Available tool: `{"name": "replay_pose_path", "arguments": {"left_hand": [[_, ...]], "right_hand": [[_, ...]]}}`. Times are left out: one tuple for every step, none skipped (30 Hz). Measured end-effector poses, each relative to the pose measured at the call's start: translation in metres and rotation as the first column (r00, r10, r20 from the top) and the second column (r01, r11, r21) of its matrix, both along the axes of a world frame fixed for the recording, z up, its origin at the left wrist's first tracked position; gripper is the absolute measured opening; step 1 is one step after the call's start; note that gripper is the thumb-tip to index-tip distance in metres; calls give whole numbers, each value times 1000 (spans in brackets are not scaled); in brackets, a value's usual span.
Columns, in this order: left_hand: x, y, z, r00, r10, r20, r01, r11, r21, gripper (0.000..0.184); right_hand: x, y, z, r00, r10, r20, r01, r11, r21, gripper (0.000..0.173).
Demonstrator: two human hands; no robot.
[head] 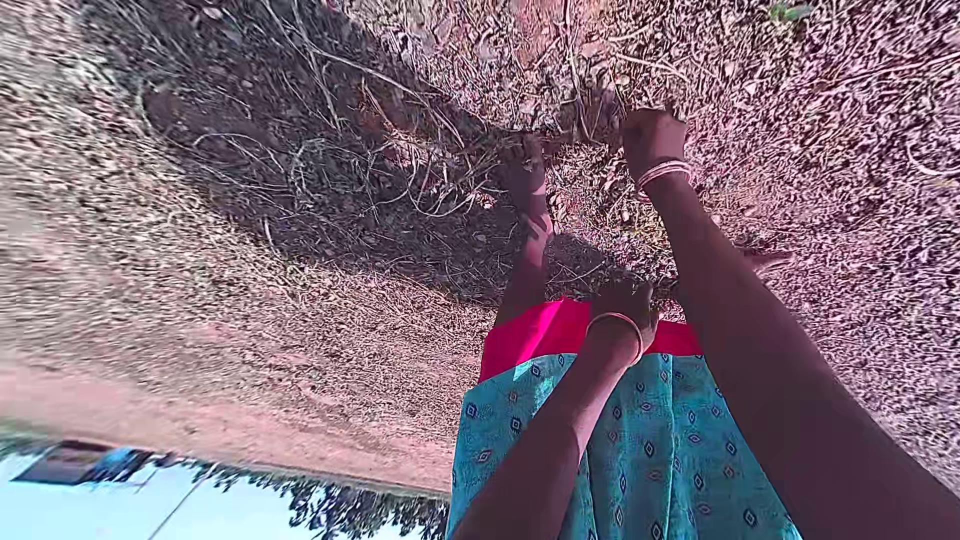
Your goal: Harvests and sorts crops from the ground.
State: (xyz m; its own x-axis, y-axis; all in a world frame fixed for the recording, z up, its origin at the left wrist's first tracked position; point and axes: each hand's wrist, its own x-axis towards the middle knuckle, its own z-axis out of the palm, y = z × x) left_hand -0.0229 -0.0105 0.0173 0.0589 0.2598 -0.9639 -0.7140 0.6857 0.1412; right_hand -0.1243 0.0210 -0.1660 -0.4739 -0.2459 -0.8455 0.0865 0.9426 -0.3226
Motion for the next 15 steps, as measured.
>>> {"name": "replay_pose_path", "arguments": {"left_hand": [[-1,0,0,1000,-19,5,19,1000,-3,50],[0,0,-2,999,-35,-3,35,999,-7,50],[0,-1,-5,999,-52,-8,52,999,-9,51],[-1,-1,-6,998,-62,-3,62,998,-6,51],[-2,-1,-4,998,-66,10,66,998,0,52],[-5,-1,-2,998,-64,29,64,998,8,52],[-9,-3,0,997,-59,52,58,998,22,52],[-12,-4,2,996,-54,68,51,998,37,52],[-10,-3,0,997,-53,55,50,998,41,52],[-2,1,-6,999,-46,21,45,998,37,52],[10,8,-15,999,-37,-23,38,999,31,52],[20,13,-22,998,-30,-51,32,999,33,52],[25,14,-26,997,-15,-69,17,999,29,51],[27,14,-27,997,-6,-79,8,1000,25,51],[27,13,-27,997,0,-82,2,1000,24,50]], "right_hand": [[9,-4,-13,999,18,-28,-18,1000,6,34],[15,-9,-23,997,38,-67,-38,999,3,38],[18,-15,-30,991,56,-118,-56,998,-3,43],[23,-19,-33,985,80,-152,-81,997,2,48],[26,-21,-33,982,109,-157,-107,994,21,53],[28,-22,-32,979,135,-155,-131,991,39,55],[28,-22,-30,977,155,-148,-149,988,51,55],[26,-22,-28,976,167,-137,-161,986,52,53],[24,-21,-27,976,179,-128,-175,984,42,51],[21,-19,-27,971,204,-123,-202,979,28,48],[17,-16,-27,964,238,-120,-240,971,3,44],[13,-14,-27,955,276,-112,-281,959,-25,42],[6,-12,-26,950,297,-95,-303,951,-57,43],[-2,-12,-26,957,277,-91,-285,954,-90,44],[-9,-13,-27,968,220,-123,-235,965,-121,39]]}}
